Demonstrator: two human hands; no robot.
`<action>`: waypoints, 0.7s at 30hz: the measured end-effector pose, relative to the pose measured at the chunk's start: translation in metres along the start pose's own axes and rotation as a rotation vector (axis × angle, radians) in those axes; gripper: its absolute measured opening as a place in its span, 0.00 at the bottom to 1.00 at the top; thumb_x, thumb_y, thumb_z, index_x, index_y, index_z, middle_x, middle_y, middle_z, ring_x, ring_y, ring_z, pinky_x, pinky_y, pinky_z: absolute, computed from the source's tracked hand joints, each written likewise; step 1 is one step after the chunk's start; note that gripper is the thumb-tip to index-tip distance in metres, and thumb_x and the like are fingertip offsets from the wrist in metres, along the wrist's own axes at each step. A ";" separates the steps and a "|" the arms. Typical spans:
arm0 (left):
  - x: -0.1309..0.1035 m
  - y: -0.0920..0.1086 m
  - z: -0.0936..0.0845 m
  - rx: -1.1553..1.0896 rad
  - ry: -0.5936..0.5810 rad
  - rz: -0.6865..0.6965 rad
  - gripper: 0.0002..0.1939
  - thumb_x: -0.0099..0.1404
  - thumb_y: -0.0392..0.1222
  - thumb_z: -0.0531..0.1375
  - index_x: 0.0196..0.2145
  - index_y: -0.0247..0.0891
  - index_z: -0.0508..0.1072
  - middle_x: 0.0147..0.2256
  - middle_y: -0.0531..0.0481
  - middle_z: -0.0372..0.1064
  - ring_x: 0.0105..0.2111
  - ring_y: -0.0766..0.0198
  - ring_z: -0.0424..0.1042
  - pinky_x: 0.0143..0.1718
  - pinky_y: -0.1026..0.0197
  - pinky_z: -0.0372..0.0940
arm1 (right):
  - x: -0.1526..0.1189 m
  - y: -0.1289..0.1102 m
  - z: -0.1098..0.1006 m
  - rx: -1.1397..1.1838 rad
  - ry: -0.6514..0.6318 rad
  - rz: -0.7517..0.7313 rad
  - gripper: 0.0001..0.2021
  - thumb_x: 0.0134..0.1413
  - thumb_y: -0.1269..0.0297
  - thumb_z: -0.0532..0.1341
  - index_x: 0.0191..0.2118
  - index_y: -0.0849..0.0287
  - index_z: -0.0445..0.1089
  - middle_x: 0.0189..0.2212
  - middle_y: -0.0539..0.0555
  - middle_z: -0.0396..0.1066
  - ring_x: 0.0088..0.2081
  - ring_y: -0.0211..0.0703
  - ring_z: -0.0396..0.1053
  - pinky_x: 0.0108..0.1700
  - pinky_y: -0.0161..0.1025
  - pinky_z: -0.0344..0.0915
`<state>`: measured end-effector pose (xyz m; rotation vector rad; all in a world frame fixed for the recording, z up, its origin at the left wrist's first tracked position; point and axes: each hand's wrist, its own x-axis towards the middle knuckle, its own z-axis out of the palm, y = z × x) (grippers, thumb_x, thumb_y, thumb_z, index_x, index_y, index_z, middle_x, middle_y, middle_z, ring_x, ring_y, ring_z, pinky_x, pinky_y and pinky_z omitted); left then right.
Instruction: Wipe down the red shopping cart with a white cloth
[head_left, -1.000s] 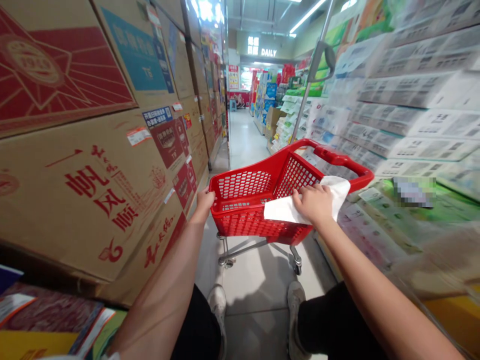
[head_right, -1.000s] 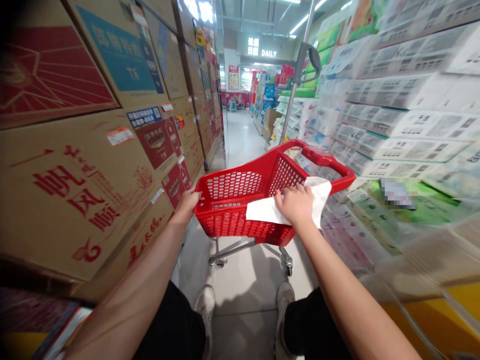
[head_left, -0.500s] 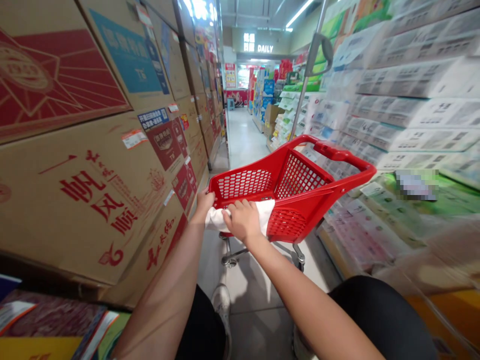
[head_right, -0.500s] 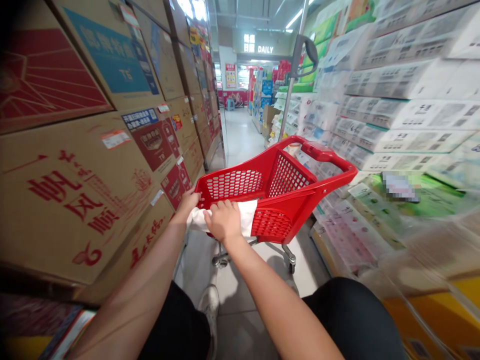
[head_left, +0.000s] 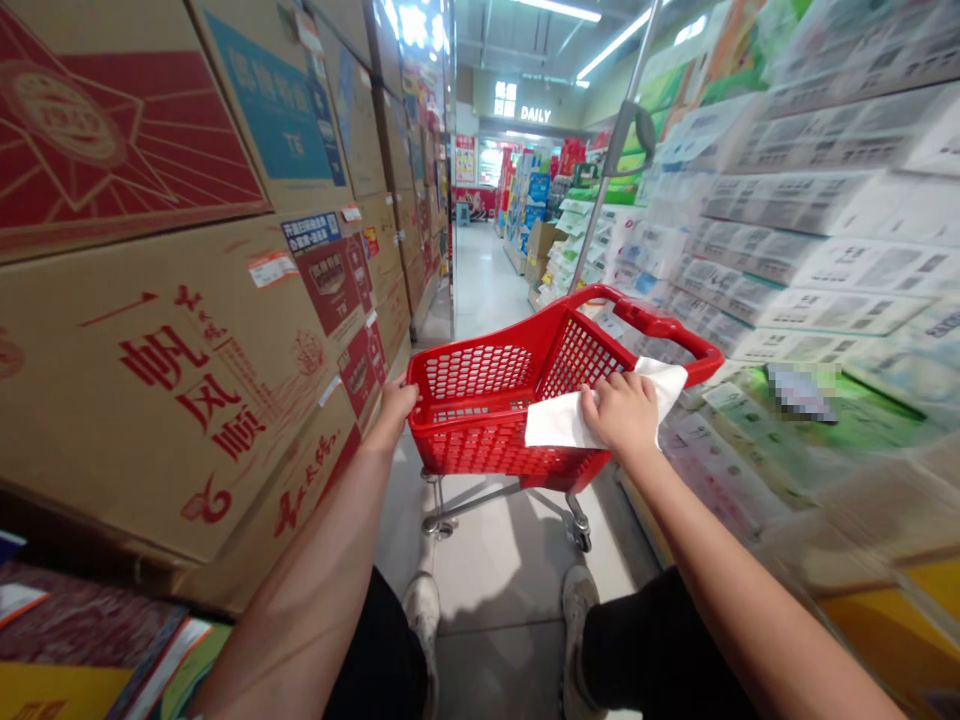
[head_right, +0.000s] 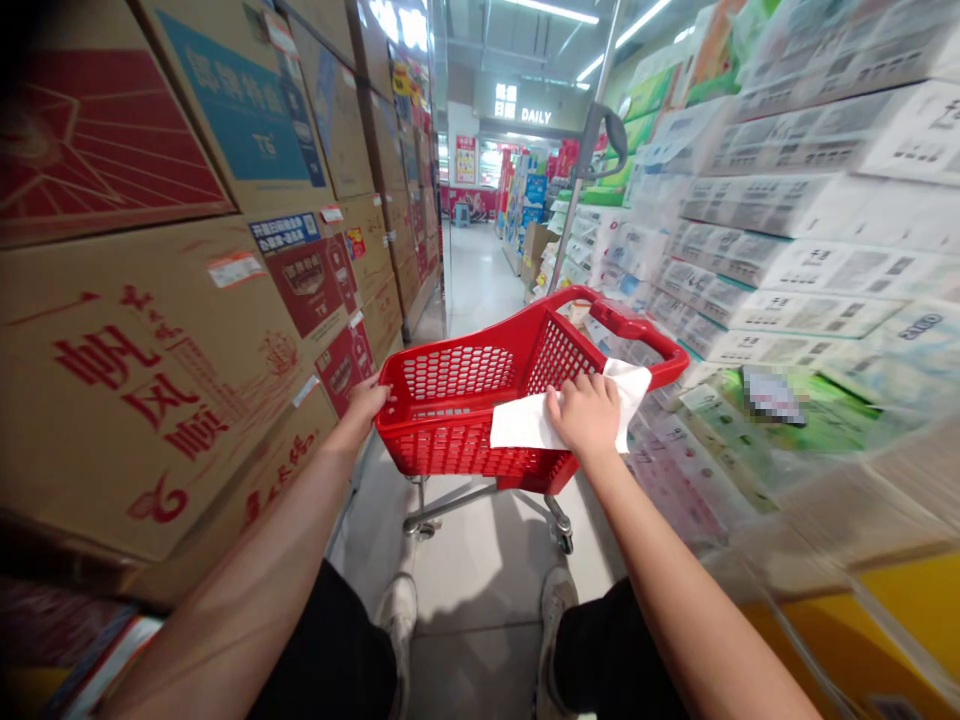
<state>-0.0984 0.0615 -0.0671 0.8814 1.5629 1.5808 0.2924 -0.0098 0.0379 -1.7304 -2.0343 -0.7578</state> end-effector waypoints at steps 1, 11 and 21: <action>0.000 0.000 0.001 -0.001 0.009 -0.001 0.30 0.51 0.33 0.61 0.54 0.37 0.75 0.22 0.53 0.71 0.18 0.69 0.65 0.21 0.67 0.59 | -0.001 -0.006 0.000 0.007 0.001 0.004 0.24 0.68 0.52 0.48 0.38 0.61 0.77 0.39 0.63 0.73 0.47 0.57 0.61 0.55 0.50 0.48; -0.006 0.007 0.002 0.034 0.024 -0.018 0.29 0.50 0.33 0.63 0.52 0.35 0.77 0.23 0.50 0.73 0.21 0.65 0.70 0.22 0.66 0.62 | -0.027 -0.168 -0.004 0.350 -0.141 -0.190 0.23 0.67 0.45 0.49 0.41 0.59 0.71 0.41 0.61 0.73 0.45 0.54 0.64 0.51 0.48 0.52; 0.002 0.011 -0.011 0.060 -0.084 -0.068 0.35 0.51 0.29 0.62 0.59 0.38 0.72 0.32 0.47 0.76 0.22 0.69 0.71 0.24 0.68 0.66 | -0.024 -0.058 -0.006 0.135 -0.072 -0.209 0.21 0.68 0.50 0.48 0.38 0.58 0.70 0.37 0.60 0.73 0.43 0.53 0.63 0.48 0.47 0.51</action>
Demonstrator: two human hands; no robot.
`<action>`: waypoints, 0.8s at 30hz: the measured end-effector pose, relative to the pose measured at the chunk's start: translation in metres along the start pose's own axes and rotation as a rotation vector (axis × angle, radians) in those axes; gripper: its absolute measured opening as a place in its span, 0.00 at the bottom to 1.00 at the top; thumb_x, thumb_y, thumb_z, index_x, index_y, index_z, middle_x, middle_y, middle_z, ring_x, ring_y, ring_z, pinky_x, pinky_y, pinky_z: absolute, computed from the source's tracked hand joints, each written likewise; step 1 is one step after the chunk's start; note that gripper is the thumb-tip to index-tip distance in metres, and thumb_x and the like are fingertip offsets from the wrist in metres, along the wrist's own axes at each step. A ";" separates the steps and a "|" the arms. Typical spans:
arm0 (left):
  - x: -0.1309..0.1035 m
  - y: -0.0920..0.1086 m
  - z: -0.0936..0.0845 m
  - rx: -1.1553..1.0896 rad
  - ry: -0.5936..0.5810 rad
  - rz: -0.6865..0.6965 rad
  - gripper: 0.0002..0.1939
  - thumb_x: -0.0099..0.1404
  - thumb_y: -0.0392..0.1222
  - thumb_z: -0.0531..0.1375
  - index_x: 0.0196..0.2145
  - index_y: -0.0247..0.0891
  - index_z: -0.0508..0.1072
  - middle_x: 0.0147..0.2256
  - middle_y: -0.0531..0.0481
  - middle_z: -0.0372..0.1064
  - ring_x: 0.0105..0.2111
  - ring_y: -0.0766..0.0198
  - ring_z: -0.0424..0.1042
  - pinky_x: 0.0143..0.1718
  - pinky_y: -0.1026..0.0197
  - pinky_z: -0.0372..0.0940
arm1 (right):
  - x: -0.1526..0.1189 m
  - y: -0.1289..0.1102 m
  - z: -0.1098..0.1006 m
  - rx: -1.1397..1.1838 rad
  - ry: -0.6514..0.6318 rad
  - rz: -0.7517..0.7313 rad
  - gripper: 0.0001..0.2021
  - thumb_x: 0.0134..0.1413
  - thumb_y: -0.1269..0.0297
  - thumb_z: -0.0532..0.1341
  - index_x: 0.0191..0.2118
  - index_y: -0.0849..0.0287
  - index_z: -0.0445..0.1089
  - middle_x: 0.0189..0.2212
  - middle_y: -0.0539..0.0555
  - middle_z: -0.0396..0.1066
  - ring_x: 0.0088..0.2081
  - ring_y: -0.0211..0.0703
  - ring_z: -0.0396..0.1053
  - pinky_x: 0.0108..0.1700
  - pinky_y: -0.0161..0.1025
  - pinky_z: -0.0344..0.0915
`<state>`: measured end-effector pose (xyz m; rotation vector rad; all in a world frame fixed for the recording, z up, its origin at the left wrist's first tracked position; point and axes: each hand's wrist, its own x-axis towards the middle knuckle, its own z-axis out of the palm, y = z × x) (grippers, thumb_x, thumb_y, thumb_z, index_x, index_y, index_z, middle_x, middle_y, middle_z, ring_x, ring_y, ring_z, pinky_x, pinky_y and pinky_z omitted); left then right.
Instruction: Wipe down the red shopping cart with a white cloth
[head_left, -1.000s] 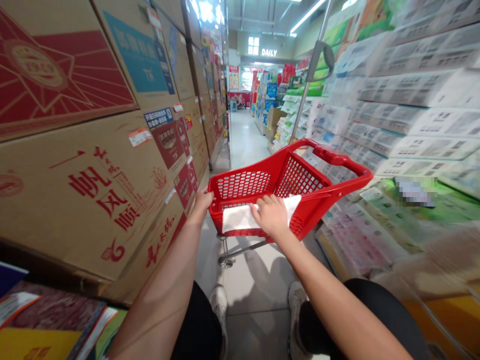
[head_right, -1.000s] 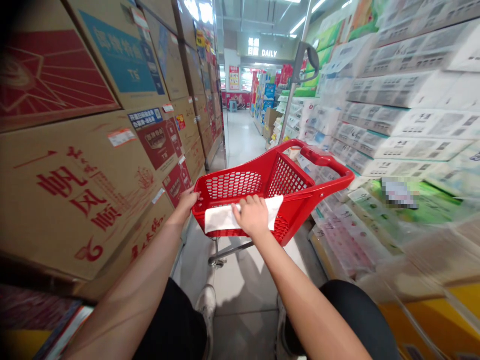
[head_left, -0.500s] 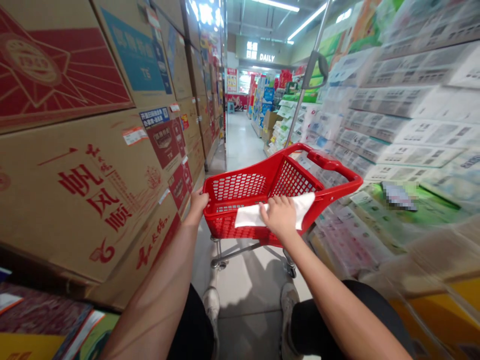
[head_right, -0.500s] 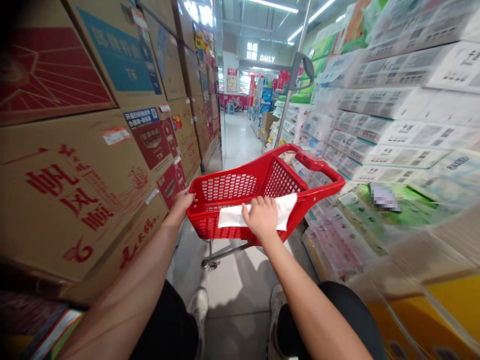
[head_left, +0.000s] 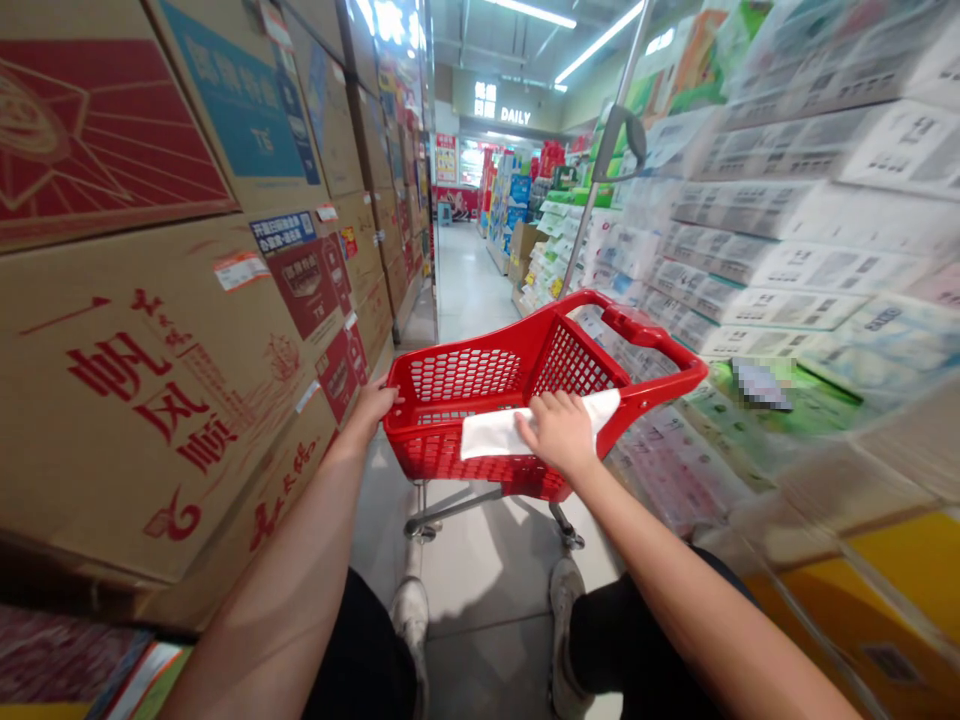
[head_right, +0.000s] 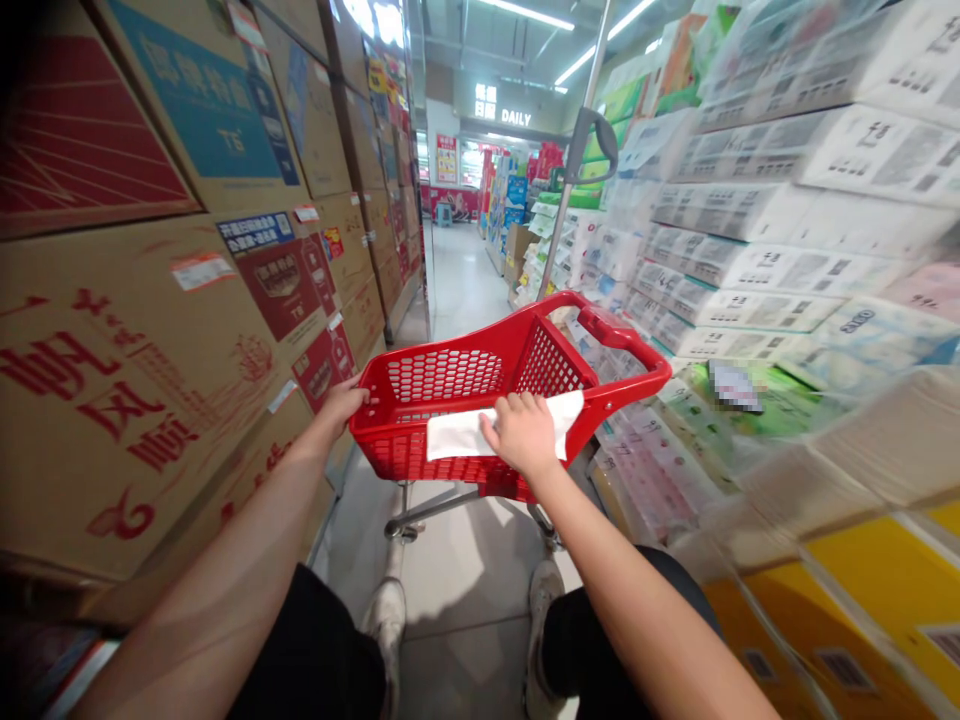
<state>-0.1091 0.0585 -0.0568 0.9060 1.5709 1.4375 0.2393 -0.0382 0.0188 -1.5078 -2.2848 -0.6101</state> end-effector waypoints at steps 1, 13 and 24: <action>0.000 0.000 0.000 0.009 0.000 -0.001 0.35 0.52 0.29 0.62 0.59 0.39 0.72 0.32 0.47 0.76 0.22 0.69 0.72 0.24 0.68 0.66 | -0.004 0.021 -0.005 -0.035 0.021 0.008 0.20 0.68 0.50 0.48 0.37 0.58 0.71 0.36 0.60 0.73 0.43 0.54 0.64 0.49 0.47 0.52; -0.019 0.026 0.000 0.329 0.038 0.124 0.29 0.51 0.29 0.62 0.53 0.36 0.76 0.32 0.47 0.77 0.35 0.57 0.77 0.40 0.58 0.70 | -0.033 0.192 -0.049 -0.221 0.209 0.108 0.20 0.66 0.52 0.51 0.46 0.62 0.72 0.48 0.65 0.74 0.60 0.59 0.62 0.59 0.50 0.54; -0.155 0.079 0.091 1.001 -0.140 0.785 0.21 0.70 0.42 0.48 0.54 0.42 0.74 0.53 0.42 0.72 0.52 0.53 0.71 0.52 0.51 0.61 | -0.018 0.130 -0.042 -0.257 0.206 0.135 0.18 0.67 0.60 0.50 0.33 0.60 0.73 0.30 0.60 0.72 0.38 0.53 0.65 0.49 0.47 0.55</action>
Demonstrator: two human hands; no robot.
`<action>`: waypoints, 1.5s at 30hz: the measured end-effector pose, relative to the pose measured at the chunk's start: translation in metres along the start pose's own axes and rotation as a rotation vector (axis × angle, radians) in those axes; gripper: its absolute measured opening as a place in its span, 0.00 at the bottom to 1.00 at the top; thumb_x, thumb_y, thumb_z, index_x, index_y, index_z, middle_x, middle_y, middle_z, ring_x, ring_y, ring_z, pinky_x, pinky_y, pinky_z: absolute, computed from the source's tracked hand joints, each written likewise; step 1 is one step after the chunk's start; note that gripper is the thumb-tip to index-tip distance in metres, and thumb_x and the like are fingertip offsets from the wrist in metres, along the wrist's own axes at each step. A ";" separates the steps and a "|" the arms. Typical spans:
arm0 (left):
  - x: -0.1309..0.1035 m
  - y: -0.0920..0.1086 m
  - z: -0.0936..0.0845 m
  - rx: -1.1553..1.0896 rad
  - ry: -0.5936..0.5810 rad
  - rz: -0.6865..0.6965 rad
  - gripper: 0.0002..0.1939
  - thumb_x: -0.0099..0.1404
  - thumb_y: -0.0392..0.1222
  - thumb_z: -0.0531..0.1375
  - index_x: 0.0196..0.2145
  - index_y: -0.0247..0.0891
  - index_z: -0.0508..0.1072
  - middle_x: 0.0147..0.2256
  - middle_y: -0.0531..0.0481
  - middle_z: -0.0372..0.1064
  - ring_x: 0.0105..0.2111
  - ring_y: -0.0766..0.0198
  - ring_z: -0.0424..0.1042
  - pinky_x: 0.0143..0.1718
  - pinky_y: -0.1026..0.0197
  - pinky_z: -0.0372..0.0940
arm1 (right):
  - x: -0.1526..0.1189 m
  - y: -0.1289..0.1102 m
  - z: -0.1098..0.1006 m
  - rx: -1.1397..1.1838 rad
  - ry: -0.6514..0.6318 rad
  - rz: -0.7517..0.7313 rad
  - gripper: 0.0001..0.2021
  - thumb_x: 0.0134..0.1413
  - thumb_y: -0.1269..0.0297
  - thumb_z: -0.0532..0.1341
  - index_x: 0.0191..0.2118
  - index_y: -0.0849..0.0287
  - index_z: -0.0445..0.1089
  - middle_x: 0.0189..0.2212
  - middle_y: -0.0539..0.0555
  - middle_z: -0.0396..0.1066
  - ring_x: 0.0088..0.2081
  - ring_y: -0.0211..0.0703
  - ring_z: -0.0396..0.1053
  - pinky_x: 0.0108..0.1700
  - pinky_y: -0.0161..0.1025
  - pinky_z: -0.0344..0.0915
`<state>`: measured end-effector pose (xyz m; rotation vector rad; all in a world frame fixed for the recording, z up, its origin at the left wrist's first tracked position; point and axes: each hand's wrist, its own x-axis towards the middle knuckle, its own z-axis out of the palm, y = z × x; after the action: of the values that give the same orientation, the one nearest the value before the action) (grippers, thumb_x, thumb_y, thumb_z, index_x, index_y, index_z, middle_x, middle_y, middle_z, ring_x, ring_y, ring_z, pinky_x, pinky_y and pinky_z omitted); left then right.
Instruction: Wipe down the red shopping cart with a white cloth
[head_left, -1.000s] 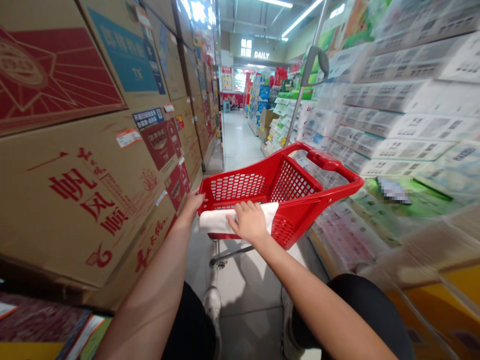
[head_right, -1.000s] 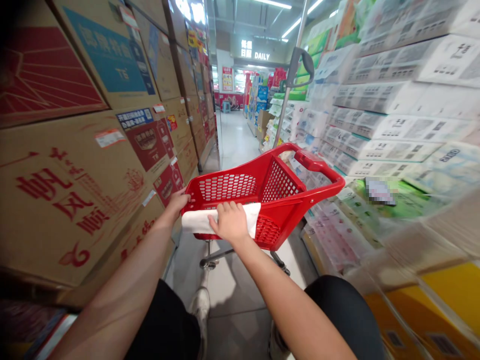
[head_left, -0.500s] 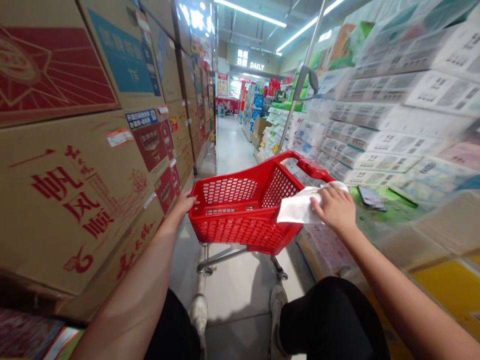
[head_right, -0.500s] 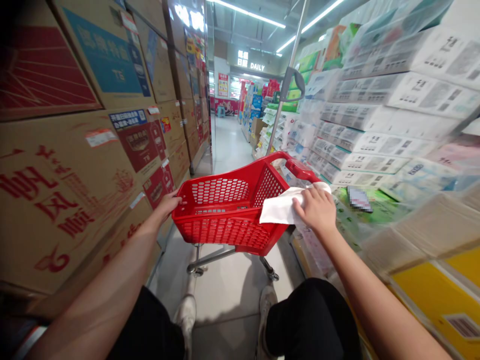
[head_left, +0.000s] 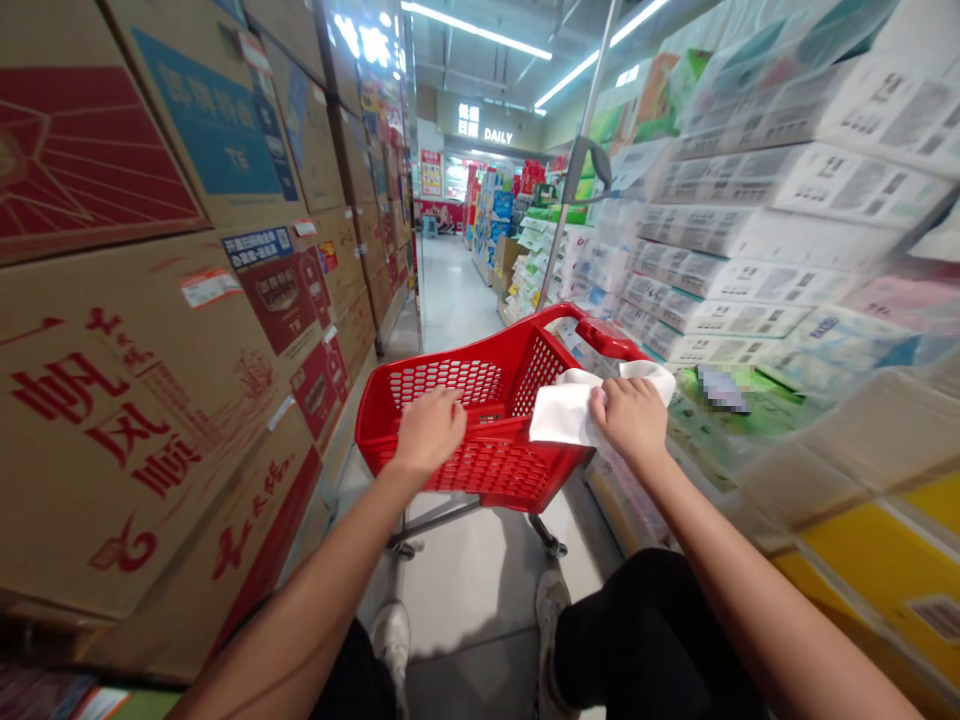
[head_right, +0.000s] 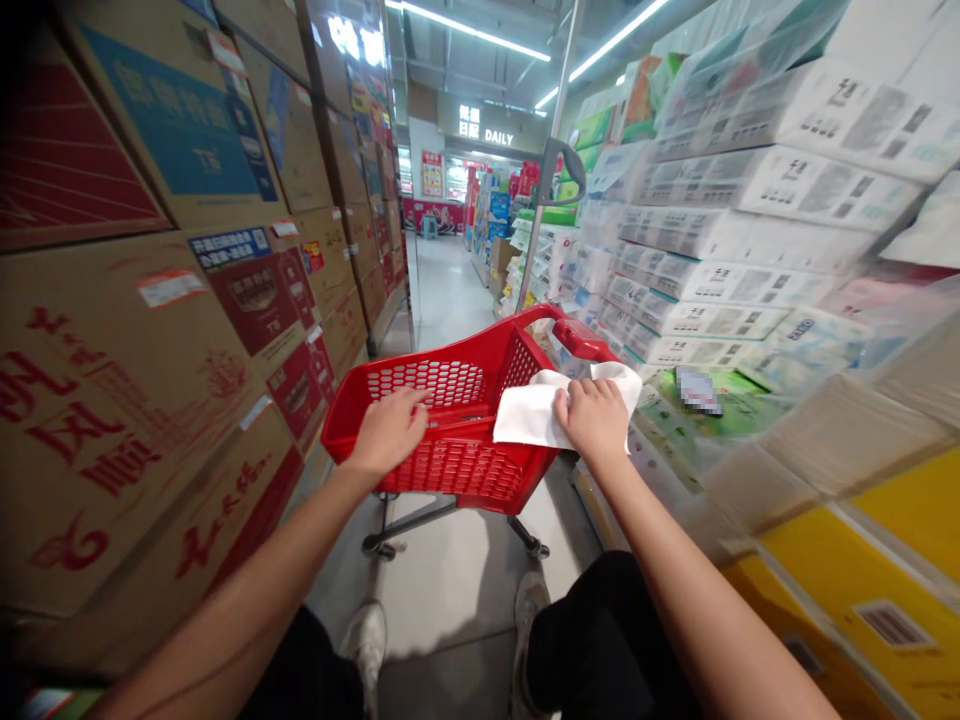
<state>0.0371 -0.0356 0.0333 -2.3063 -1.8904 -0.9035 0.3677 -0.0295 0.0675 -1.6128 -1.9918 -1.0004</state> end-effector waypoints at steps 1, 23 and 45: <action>-0.006 0.018 0.006 -0.043 -0.028 0.041 0.20 0.71 0.43 0.48 0.52 0.43 0.74 0.52 0.44 0.74 0.51 0.54 0.71 0.51 0.51 0.61 | 0.001 -0.005 -0.001 -0.011 -0.003 0.005 0.18 0.67 0.60 0.49 0.33 0.60 0.73 0.29 0.60 0.72 0.37 0.53 0.65 0.47 0.46 0.55; 0.029 -0.097 0.023 -0.341 0.188 -0.225 0.16 0.61 0.47 0.47 0.18 0.40 0.58 0.19 0.53 0.62 0.26 0.63 0.62 0.36 0.59 0.53 | 0.009 -0.063 -0.099 0.365 -0.205 -0.421 0.18 0.71 0.56 0.49 0.54 0.58 0.71 0.47 0.60 0.76 0.53 0.53 0.69 0.55 0.47 0.61; 0.019 -0.177 -0.005 -0.459 0.241 -0.225 0.15 0.54 0.48 0.49 0.15 0.41 0.52 0.17 0.53 0.51 0.22 0.66 0.56 0.27 0.61 0.53 | 0.067 -0.044 -0.071 0.528 -0.105 -0.582 0.22 0.68 0.56 0.53 0.62 0.55 0.68 0.64 0.57 0.64 0.70 0.57 0.50 0.69 0.63 0.46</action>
<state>-0.1234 0.0267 -0.0132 -2.0783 -2.0286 -1.7152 0.2986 -0.0394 0.1482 -0.8369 -2.5859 -0.4832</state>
